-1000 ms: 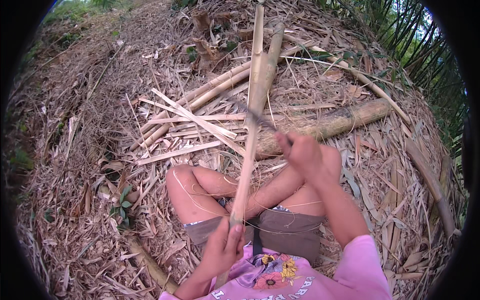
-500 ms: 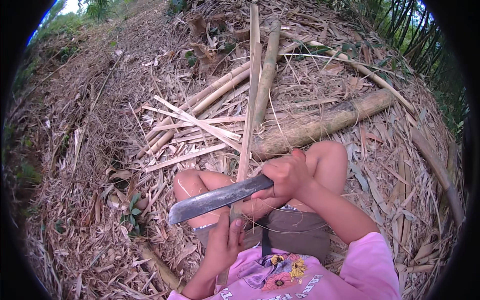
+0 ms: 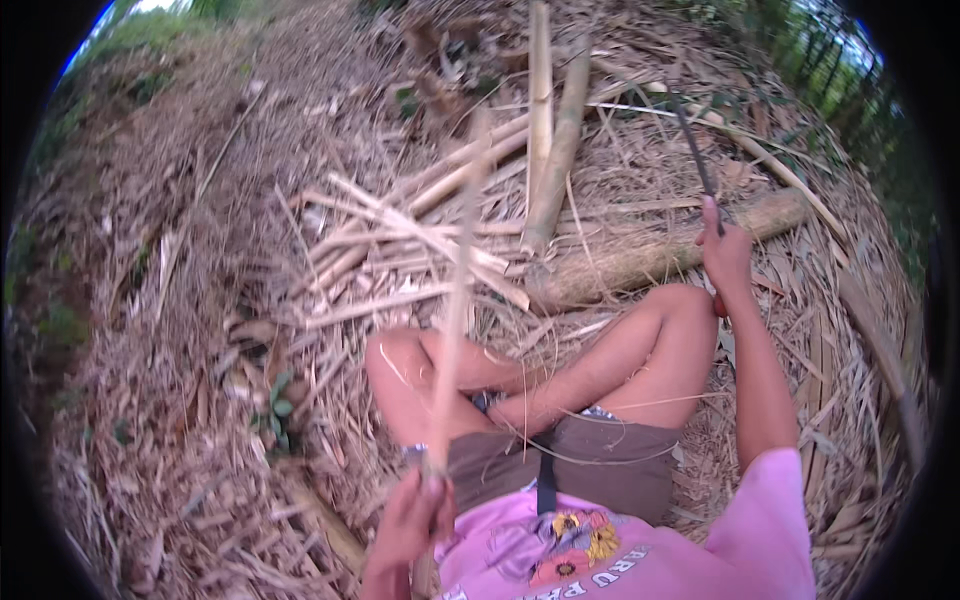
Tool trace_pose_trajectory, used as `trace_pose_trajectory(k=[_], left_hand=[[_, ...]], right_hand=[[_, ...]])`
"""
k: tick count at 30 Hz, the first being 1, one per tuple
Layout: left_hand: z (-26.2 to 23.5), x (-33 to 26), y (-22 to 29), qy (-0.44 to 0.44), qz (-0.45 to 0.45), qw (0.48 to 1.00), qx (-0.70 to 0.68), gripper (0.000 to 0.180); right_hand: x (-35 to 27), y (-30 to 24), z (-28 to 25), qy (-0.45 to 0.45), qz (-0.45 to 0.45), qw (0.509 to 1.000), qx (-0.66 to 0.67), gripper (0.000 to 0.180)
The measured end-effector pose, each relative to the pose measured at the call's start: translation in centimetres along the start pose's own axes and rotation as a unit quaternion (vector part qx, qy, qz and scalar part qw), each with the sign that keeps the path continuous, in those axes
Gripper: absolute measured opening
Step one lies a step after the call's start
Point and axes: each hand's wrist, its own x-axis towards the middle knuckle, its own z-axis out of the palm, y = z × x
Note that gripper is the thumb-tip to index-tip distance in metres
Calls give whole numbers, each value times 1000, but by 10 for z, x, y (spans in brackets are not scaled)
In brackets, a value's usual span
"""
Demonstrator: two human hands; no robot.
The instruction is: The person shaves a piece of bamboo using a knife. They peel away long thin strips and smooth the surface of the bamboo stalk.
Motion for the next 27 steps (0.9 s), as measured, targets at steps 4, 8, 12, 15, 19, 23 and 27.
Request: trace_pose_trajectory(k=[4, 8, 12, 15, 19, 23, 27], left_hand=[[19, 40, 2, -5, 40, 998, -46, 21], [37, 58, 20, -37, 44, 997, -42, 30], [44, 68, 19, -52, 58, 995, -55, 30], [41, 70, 14, -53, 67, 994, -65, 28], [39, 75, 11, -40, 70, 996, -42, 28], [35, 78, 11, -38, 55, 997, -33, 29], [36, 79, 14, -34, 34, 997, -67, 35]], right_hand=[[-64, -25, 1, -78, -119, 989, -38, 71], [-121, -34, 16, -64, -230, 963, -127, 62], [-145, -7, 40, 68, -326, 936, -109, 59], [-151, 4, 47, 104, -363, 921, -94, 61], [-155, 11, 46, 97, -392, 909, -104, 65], [-155, 15, 42, 73, -397, 908, -112, 65], [-155, 14, 45, 85, -415, 899, -112, 62]])
